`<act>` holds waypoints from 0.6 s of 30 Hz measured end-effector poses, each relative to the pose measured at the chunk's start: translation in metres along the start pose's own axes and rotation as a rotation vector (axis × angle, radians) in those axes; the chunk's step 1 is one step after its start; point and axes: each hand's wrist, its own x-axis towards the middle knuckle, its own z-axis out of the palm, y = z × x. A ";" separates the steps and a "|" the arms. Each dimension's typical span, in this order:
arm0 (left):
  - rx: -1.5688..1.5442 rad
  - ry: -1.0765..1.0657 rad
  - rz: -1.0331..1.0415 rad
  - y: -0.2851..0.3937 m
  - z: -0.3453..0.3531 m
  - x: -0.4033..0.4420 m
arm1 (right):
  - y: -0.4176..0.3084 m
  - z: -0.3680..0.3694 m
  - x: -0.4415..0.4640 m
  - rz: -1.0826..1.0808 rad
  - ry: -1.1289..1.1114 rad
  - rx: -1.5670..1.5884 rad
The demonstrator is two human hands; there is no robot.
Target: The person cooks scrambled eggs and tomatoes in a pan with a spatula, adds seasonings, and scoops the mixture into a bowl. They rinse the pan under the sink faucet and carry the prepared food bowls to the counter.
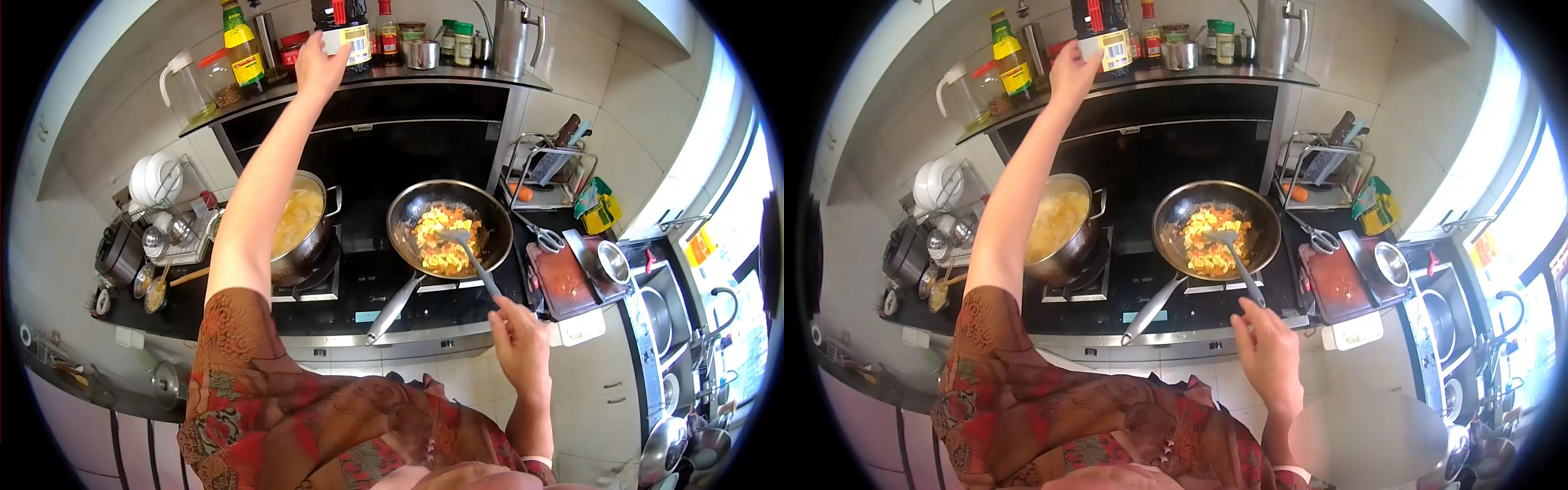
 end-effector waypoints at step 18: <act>-0.601 0.171 -0.457 0.068 -0.005 0.099 | -0.012 0.016 -0.029 -0.019 -0.233 -0.225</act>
